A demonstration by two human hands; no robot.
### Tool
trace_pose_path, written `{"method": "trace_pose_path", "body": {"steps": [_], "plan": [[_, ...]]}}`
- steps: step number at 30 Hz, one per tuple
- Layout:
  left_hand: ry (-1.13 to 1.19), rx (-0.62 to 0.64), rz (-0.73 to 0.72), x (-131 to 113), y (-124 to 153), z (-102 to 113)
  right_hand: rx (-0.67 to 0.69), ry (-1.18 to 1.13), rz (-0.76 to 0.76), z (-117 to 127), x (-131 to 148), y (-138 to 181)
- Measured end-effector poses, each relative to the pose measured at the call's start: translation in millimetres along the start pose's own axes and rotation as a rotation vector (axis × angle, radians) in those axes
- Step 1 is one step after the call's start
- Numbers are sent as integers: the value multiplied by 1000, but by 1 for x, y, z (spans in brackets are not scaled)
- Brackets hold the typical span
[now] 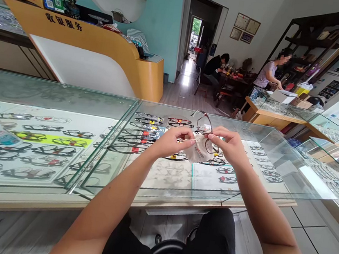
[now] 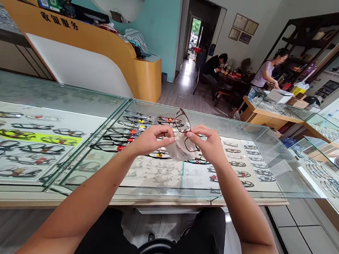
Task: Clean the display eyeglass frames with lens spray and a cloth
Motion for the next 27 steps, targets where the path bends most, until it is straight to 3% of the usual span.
{"method": "trace_pose_path", "body": {"steps": [8,21,27], "plan": [[57,-25,13,-3,0,0,27,-10,-23,1,-6,1],[93,-182,-16,7,-1,9,111,-127,-166,-14,-23,4],[172,-170,42,9,0,8,116,-176,-94,-9,-18,5]]}}
Point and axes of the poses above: each hand's wrist, its own y-axis away from the middle knuckle, its own z-axis out of the back of the hand, x = y × z, the point moved 6 cm from there along -y, towards the middle knuckle, and after that the axes turned 12 degrees about -z, right-handed, at the moved point
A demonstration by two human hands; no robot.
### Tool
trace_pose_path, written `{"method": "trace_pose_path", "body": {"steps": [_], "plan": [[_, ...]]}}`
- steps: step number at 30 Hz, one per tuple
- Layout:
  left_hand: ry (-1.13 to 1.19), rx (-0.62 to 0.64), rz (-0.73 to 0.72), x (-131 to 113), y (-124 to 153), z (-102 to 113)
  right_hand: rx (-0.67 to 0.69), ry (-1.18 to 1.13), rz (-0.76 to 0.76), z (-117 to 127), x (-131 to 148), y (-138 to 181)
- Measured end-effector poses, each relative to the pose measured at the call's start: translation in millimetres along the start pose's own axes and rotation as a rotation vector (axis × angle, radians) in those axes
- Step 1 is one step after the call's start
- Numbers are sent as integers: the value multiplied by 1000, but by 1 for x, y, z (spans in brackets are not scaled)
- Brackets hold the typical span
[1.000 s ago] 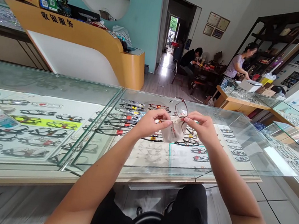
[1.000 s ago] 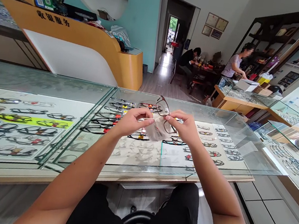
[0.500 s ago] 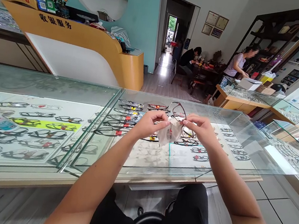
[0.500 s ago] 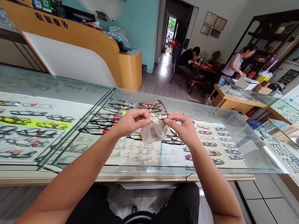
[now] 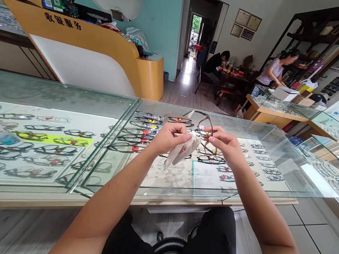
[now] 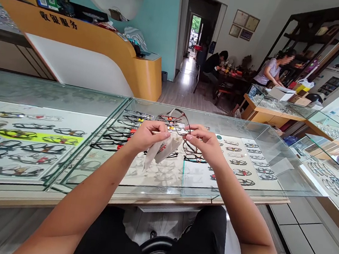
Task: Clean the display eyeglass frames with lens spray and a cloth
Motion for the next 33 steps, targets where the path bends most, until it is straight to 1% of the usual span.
{"method": "trace_pose_path", "body": {"steps": [4,6,14,17,20,24,26,29,33], "plan": [[71,-21,2,1,-2,1,151,-24,-23,-12,-1,-1],[94,-23,9,2,-3,2,180,-24,-43,-16,-4,-2],[174,-12,39,3,-2,2,191,65,-52,-16,-3,-3],[190,15,45,6,-1,2,146,90,-40,-10,-2,-4],[197,23,58,11,-1,3,132,56,-42,-8,-6,-6],[235,7,55,12,-1,3,173,-39,-88,-11,-15,-7],[254,1,58,12,0,2,186,-46,-98,-12,-16,-6],[246,2,76,13,1,1,172,18,-75,-10,-14,-5],[206,35,107,11,2,1,113,45,-11,0,-8,-6]]}}
Point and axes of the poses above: each hand's wrist, its own y-axis away from the middle knuckle, its own z-axis out of the back of the hand, x = y × z, the point moved 6 cm from there along -y, towards the middle knuckle, and after that the axes turned 12 degrees about -z, right-handed, at the moved point
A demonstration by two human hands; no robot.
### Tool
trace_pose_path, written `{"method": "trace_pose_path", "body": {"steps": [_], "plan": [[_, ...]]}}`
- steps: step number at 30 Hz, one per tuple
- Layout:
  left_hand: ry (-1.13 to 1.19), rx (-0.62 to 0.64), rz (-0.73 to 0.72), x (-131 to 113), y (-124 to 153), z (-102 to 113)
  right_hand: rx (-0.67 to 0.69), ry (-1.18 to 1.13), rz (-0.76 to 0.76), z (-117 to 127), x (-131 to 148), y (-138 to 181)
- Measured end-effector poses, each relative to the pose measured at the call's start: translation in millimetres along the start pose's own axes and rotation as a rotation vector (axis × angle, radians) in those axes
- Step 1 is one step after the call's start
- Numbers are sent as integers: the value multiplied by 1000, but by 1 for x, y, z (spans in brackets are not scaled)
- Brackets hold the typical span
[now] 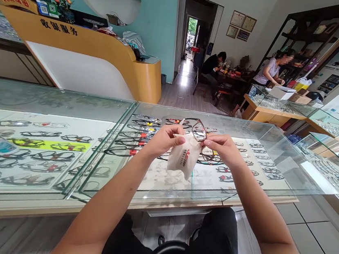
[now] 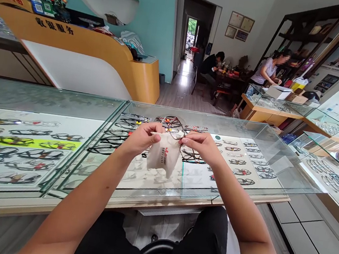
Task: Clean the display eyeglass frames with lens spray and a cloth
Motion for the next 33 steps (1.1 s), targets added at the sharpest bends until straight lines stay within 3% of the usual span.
{"method": "trace_pose_path", "body": {"steps": [7,12,17,22,28,33], "plan": [[-127,46,-30,-12,0,-6,-100,-5,-7,12,1,2],[-226,33,-23,-8,2,-5,-146,-10,-14,15,1,6],[-107,-83,197,14,3,5,-205,24,15,17,3,8],[-9,14,397,28,7,1,-246,66,65,17,5,9],[182,143,506,27,14,-7,-250,56,92,20,2,8],[243,120,461,20,13,-8,-270,13,94,21,1,6]]}}
Point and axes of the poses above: each hand's wrist, its own y-axis away from the middle knuckle, its own z-axis out of the back of the hand, x = y × z, the point moved 6 cm from there along -y, towards the middle knuckle, and after that the axes turned 12 degrees about -z, right-handed, at the moved point
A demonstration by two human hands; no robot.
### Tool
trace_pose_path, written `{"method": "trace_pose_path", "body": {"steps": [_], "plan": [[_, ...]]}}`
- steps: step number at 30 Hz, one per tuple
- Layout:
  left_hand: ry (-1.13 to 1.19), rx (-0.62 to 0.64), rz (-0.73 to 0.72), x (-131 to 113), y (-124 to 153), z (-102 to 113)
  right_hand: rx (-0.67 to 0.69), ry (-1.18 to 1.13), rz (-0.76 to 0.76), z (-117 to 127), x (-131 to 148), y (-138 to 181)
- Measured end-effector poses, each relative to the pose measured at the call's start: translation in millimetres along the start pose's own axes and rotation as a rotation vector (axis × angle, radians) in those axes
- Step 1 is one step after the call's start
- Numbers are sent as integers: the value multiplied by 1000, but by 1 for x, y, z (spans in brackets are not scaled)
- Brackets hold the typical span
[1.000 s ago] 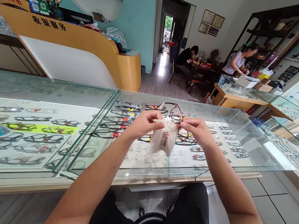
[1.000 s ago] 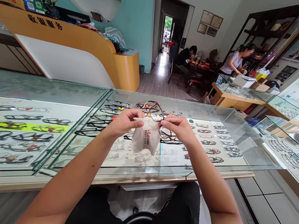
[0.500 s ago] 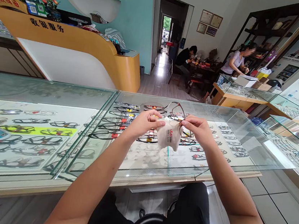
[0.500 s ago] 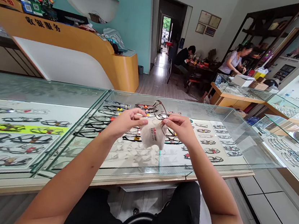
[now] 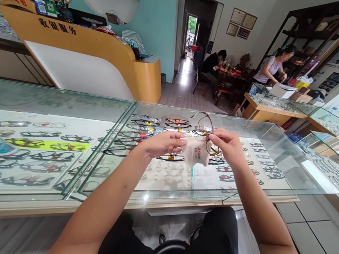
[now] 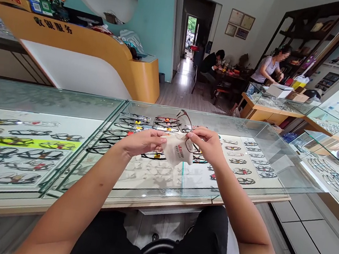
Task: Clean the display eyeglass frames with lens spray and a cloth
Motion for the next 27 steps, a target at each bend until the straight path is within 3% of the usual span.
{"method": "trace_pose_path", "body": {"steps": [4,7,12,16,22,27], "plan": [[12,-96,-140,-10,0,-4,4,-21,-66,-5,-7,-4],[19,-130,-150,-12,1,-5,4,-50,-101,-6,-11,-6],[-26,-175,-145,-13,1,5,-65,35,8,10,6,-3],[-46,-108,-35,-7,2,4,-115,417,372,10,37,10],[-98,-14,24,2,3,1,-172,1104,1037,-30,43,46],[-107,65,-7,3,4,3,-144,1297,1228,-43,35,56]]}}
Point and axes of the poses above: each hand's wrist, its own y-axis away from the middle knuckle, its own z-axis out of the back of the hand, x = y × z, the point moved 6 cm from there along -y, towards the middle knuckle, and after that the axes turned 12 degrees about -z, right-handed, at the moved point
